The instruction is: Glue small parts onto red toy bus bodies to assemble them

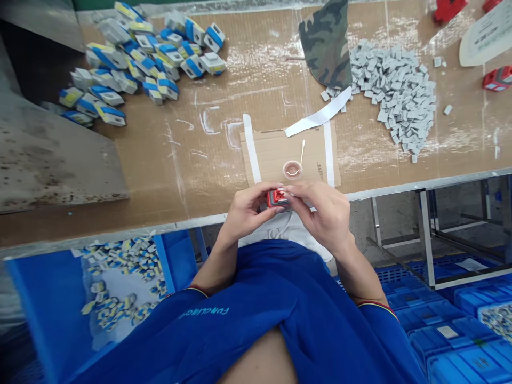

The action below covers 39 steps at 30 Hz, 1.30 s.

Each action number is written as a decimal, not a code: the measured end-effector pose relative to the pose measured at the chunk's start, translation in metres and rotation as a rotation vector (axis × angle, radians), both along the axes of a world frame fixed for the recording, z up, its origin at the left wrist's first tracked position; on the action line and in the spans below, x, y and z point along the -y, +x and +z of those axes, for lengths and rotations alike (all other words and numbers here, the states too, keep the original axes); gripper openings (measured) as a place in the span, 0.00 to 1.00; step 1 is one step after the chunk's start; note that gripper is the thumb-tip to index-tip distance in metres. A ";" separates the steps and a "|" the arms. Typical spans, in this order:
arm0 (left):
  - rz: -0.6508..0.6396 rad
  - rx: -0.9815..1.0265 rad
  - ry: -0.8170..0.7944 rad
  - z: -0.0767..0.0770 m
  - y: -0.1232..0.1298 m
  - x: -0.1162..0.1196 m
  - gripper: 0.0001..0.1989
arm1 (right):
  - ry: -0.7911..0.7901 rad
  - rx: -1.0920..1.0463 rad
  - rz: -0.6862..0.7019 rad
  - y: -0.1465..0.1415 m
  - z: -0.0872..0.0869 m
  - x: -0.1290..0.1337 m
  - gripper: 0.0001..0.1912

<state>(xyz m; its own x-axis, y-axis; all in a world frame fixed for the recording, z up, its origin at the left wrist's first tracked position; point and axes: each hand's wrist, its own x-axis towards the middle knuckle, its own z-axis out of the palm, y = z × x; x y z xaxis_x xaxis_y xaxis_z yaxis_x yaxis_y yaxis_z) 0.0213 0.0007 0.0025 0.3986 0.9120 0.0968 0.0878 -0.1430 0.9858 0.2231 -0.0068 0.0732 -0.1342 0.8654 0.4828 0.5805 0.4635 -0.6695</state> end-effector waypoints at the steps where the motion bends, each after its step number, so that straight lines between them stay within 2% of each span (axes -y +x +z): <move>1: 0.000 -0.003 -0.001 0.001 0.000 0.000 0.22 | 0.008 0.023 -0.001 0.001 0.001 0.000 0.10; 18: -0.026 -0.026 0.093 0.004 0.000 -0.002 0.18 | -0.095 0.165 0.017 0.010 0.012 0.009 0.06; 28: -0.024 -0.047 0.111 0.003 -0.001 -0.002 0.19 | -0.158 0.017 0.016 0.003 0.010 0.007 0.07; 31: -0.034 -0.030 0.124 0.003 -0.001 -0.002 0.19 | -0.208 -0.091 -0.036 0.008 0.007 0.010 0.08; 35: -0.033 -0.024 0.115 0.005 -0.002 -0.002 0.21 | -0.186 -0.284 -0.208 0.014 -0.002 0.004 0.05; 39: -0.012 -0.021 0.075 0.004 -0.003 -0.001 0.20 | -0.105 -0.252 -0.241 0.012 -0.018 -0.014 0.02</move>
